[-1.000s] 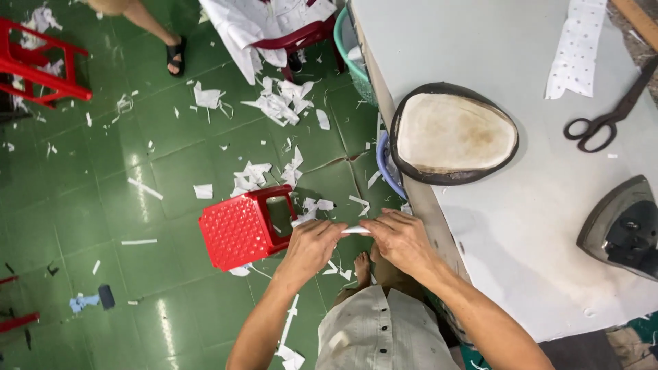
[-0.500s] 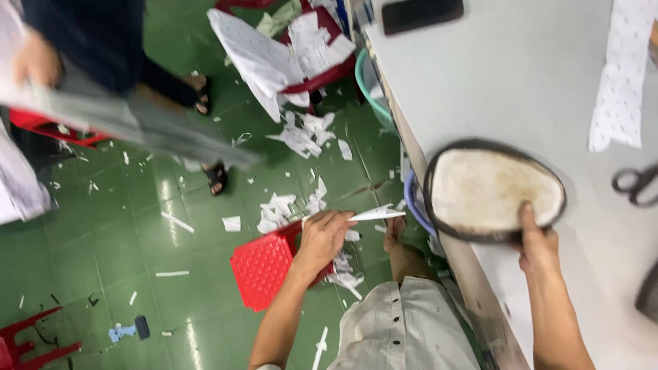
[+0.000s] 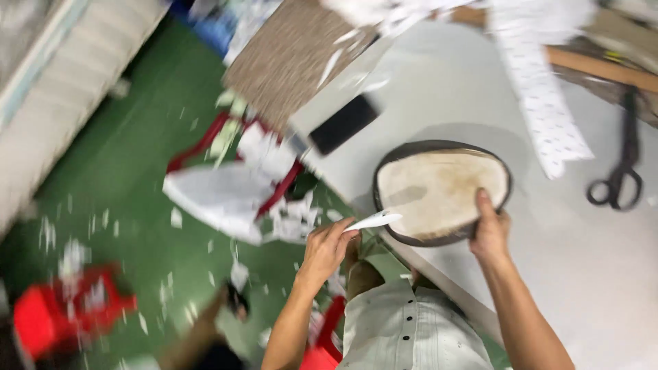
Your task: The person irons a white fabric strip on a curved ironing board using a steam iron. They repeatedly position the fabric, press it with the iron, and use a black rectangular object to hold the fabric in place while ironing.
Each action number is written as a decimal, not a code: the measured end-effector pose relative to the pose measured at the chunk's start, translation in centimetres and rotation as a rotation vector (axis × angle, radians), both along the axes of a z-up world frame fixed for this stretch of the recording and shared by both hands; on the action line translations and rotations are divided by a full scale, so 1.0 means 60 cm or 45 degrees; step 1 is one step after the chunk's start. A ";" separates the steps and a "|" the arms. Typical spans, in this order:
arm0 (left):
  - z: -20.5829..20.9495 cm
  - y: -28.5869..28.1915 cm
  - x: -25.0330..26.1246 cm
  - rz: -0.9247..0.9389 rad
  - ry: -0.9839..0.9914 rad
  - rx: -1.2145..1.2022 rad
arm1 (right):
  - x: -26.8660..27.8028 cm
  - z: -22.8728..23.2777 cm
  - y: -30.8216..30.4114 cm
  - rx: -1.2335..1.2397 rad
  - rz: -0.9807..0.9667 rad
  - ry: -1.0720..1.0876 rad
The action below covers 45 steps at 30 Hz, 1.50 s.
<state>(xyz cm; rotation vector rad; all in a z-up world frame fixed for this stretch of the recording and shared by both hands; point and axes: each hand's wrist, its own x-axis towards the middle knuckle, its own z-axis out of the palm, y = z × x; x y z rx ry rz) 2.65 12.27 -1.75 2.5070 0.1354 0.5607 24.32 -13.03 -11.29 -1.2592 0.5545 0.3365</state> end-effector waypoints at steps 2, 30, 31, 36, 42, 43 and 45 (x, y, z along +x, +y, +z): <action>0.021 0.042 0.056 -0.201 0.041 0.005 | -0.002 0.039 0.029 -0.305 0.039 0.001; 0.091 0.079 0.268 -0.598 0.701 -0.164 | 0.037 0.143 -0.017 -0.897 0.742 -1.090; 0.033 0.106 0.284 -0.598 0.712 -0.173 | 0.059 0.105 -0.032 -0.898 0.750 -1.077; -0.117 0.131 0.323 -0.228 0.807 -0.570 | 0.082 0.006 -0.020 -0.975 0.664 -0.288; -0.074 0.107 0.367 -0.381 0.845 -0.334 | -0.102 0.048 0.017 -0.908 0.432 0.042; -0.064 0.104 0.367 -0.395 0.856 -0.328 | -0.112 0.065 0.022 -0.904 0.419 0.055; -0.043 0.096 0.365 -0.554 0.893 -0.278 | -0.128 0.101 0.024 -1.000 0.569 0.147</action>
